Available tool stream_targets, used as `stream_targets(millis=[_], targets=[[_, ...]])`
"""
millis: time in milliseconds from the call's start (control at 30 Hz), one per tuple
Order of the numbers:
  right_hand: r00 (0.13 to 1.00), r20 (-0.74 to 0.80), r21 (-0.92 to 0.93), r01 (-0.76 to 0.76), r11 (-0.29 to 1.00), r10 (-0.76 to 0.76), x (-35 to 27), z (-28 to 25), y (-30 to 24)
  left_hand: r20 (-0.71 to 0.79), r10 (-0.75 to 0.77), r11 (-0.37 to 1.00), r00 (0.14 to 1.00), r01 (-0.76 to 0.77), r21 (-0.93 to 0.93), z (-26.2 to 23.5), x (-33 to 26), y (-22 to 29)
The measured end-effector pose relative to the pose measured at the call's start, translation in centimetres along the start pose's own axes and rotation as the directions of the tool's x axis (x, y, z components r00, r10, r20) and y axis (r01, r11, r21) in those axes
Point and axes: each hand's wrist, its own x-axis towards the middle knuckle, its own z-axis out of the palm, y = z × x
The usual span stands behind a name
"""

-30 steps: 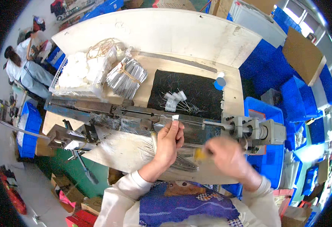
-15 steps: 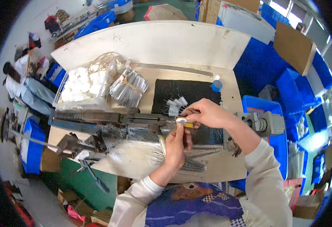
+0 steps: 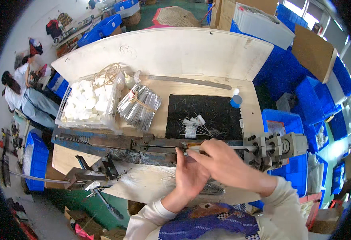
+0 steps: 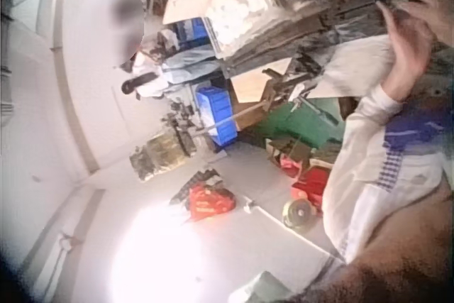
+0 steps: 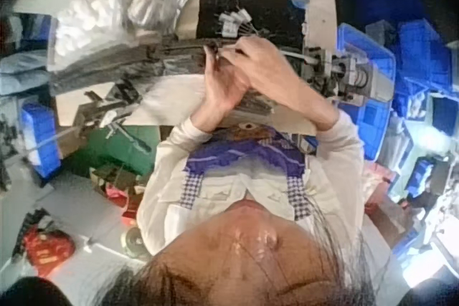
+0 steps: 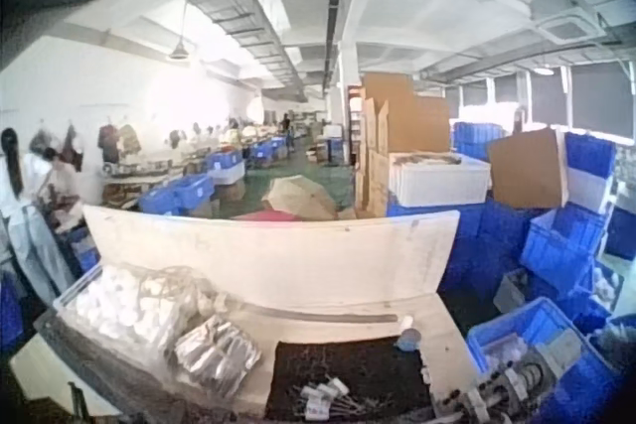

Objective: The person manufactures wire brushes by placing bristles between metal wire rods, twisting the wires into brushes with a machine, trimming the bristles using a blade, and placing the finished brushes into a container.

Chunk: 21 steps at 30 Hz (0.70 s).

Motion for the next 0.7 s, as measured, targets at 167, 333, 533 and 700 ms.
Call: stream_targets(millis=[167,333,533,700], targets=[[0.934,-0.236,-0.16,0.233,0.959,-0.266,1.5,-0.8,2.6,-0.016,0.151,0.988,0.988,-0.151,-0.015,-0.4,0.1,-0.2],[0.922,-0.193,-0.2,0.299,0.933,-0.337,2.0,0.0,2.1,-0.062,0.2,0.976,0.978,-0.194,0.099,0.2,0.1,-0.3],[0.901,-0.21,-0.316,0.305,0.899,-0.379,1.0,0.3,2.1,-0.061,0.142,0.982,0.988,-0.133,0.133,0.5,-0.1,0.2],[0.919,-0.187,-0.357,0.264,0.896,-0.346,0.6,-0.3,1.3,-0.037,0.134,0.987,0.99,-0.13,0.091,0.6,0.1,0.4]])
